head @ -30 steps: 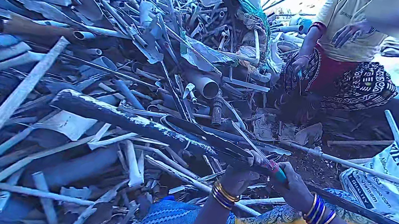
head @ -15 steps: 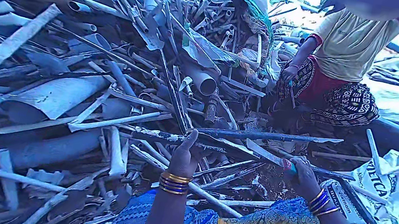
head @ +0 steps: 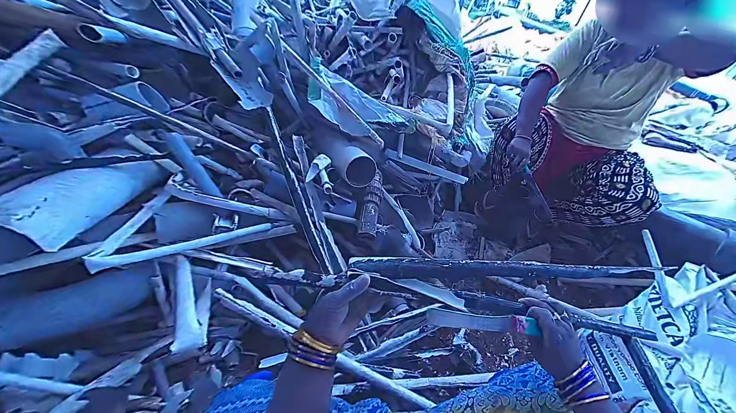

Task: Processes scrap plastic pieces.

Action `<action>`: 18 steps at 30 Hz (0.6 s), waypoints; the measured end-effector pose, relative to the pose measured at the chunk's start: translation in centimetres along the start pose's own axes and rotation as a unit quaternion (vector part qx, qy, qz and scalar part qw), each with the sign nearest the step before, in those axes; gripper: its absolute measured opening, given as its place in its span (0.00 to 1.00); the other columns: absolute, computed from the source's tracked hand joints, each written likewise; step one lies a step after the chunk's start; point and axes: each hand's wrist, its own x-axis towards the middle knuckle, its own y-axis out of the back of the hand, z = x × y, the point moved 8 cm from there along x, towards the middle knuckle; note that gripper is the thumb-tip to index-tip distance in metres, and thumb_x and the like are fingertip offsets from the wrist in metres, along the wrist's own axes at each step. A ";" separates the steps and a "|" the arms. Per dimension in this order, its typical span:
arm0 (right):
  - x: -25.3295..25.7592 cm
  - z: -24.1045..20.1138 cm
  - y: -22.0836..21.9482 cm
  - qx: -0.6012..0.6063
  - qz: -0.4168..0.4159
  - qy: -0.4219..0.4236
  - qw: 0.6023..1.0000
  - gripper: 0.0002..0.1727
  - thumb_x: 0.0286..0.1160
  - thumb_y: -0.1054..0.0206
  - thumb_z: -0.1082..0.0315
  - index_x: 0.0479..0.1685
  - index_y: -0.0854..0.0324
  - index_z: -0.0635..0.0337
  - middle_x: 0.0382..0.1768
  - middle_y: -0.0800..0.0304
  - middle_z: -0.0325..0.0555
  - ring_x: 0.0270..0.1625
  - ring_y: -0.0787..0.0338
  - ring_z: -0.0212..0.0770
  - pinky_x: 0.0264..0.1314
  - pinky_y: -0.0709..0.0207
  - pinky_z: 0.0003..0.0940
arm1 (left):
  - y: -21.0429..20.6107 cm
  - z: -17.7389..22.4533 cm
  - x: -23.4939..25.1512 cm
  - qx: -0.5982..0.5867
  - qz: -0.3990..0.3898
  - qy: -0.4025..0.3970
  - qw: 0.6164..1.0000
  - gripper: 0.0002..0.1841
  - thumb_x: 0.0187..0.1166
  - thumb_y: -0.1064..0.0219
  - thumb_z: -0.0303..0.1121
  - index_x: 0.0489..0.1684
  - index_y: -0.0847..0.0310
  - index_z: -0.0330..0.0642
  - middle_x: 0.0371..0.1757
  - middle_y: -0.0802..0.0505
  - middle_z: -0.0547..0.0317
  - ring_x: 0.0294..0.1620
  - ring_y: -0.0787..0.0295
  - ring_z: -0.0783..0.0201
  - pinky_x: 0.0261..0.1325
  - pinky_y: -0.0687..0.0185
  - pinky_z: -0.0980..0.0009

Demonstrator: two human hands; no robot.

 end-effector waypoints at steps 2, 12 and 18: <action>-1.3 0.2 0.0 0.001 -0.017 -0.016 1.000 0.11 0.64 0.40 0.74 0.38 0.15 0.73 0.54 0.06 0.64 0.59 0.09 0.72 0.64 0.24 0.68 | 0.7 0.0 0.1 -0.001 0.050 0.009 0.999 0.17 0.84 0.47 0.30 0.69 0.29 0.37 0.49 0.05 0.51 0.46 0.04 0.56 0.51 0.06 0.57; 0.3 0.1 -2.9 0.109 -0.110 -0.046 0.987 0.13 0.68 0.37 0.80 0.48 0.13 0.73 0.58 0.07 0.63 0.65 0.11 0.68 0.73 0.27 0.66 | 0.4 1.4 -2.2 0.042 -0.045 -0.170 0.984 0.56 0.48 0.10 0.53 0.83 0.42 0.51 0.73 0.12 0.55 0.62 0.07 0.51 0.56 0.07 0.51; 6.2 -2.5 -8.7 0.113 -0.295 -0.034 0.948 0.17 0.76 0.38 0.81 0.62 0.17 0.74 0.62 0.12 0.67 0.67 0.13 0.65 0.80 0.31 0.58 | 3.3 4.7 -3.7 0.064 0.178 -0.274 0.943 0.16 0.89 0.53 0.24 0.71 0.38 0.45 0.61 0.08 0.57 0.57 0.05 0.58 0.49 0.06 0.59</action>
